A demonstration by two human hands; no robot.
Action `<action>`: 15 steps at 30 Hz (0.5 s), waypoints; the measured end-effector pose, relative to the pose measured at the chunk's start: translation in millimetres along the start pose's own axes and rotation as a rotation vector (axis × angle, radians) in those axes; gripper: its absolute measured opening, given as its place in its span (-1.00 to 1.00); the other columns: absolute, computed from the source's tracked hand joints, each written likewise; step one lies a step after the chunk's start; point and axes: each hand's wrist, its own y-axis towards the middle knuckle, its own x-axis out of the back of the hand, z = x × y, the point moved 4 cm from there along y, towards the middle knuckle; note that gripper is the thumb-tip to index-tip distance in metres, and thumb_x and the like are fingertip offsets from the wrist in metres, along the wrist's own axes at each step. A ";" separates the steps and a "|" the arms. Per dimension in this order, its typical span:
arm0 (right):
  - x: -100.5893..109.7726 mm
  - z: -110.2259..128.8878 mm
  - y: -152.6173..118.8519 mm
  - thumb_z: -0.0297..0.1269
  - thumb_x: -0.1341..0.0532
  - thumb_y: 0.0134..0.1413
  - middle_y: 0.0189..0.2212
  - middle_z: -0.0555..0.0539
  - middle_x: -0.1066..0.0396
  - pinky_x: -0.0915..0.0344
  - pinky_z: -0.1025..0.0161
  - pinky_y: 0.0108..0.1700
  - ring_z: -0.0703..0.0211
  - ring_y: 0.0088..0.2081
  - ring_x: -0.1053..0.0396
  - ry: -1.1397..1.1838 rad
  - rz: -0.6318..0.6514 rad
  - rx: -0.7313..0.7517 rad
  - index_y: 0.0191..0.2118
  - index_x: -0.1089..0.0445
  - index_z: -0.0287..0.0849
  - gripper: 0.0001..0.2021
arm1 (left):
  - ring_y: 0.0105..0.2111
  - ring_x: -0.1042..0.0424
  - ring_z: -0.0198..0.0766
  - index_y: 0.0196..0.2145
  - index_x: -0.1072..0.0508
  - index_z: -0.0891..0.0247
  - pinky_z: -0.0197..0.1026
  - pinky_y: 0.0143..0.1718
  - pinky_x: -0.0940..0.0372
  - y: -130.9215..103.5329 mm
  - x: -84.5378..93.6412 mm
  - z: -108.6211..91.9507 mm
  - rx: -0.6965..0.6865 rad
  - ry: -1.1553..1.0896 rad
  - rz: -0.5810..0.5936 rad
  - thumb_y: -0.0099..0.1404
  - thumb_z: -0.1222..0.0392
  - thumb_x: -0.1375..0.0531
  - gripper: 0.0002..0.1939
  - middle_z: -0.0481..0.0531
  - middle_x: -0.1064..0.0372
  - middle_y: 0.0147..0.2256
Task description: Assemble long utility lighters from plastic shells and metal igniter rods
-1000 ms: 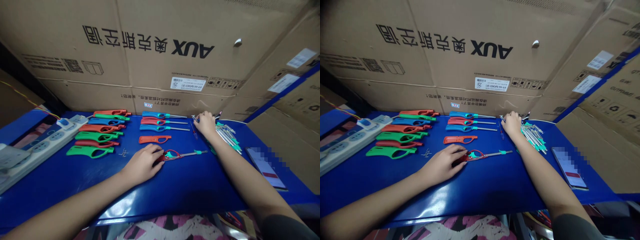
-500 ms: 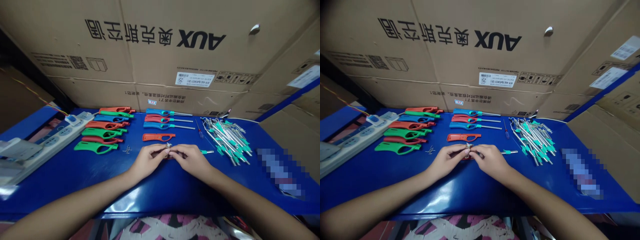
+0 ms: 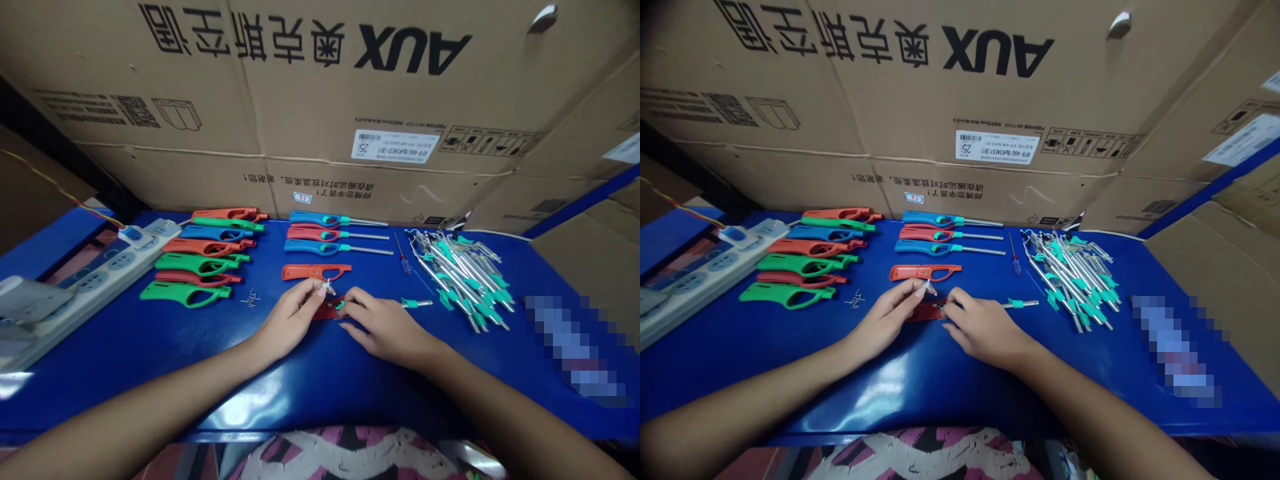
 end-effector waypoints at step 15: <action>0.3 -18.4 -0.4 -0.35 -0.17 0.26 -0.24 -0.05 -0.41 -0.23 0.34 -0.35 0.34 -0.42 -0.31 0.388 -0.238 -0.069 -0.22 -0.46 -0.17 -0.89 | -0.31 -0.37 -0.33 -0.14 -0.30 0.20 -0.28 -0.23 -0.25 1.6 0.1 11.6 -0.041 -0.013 -0.075 0.42 0.07 -0.15 -0.83 -0.06 -0.37 -0.29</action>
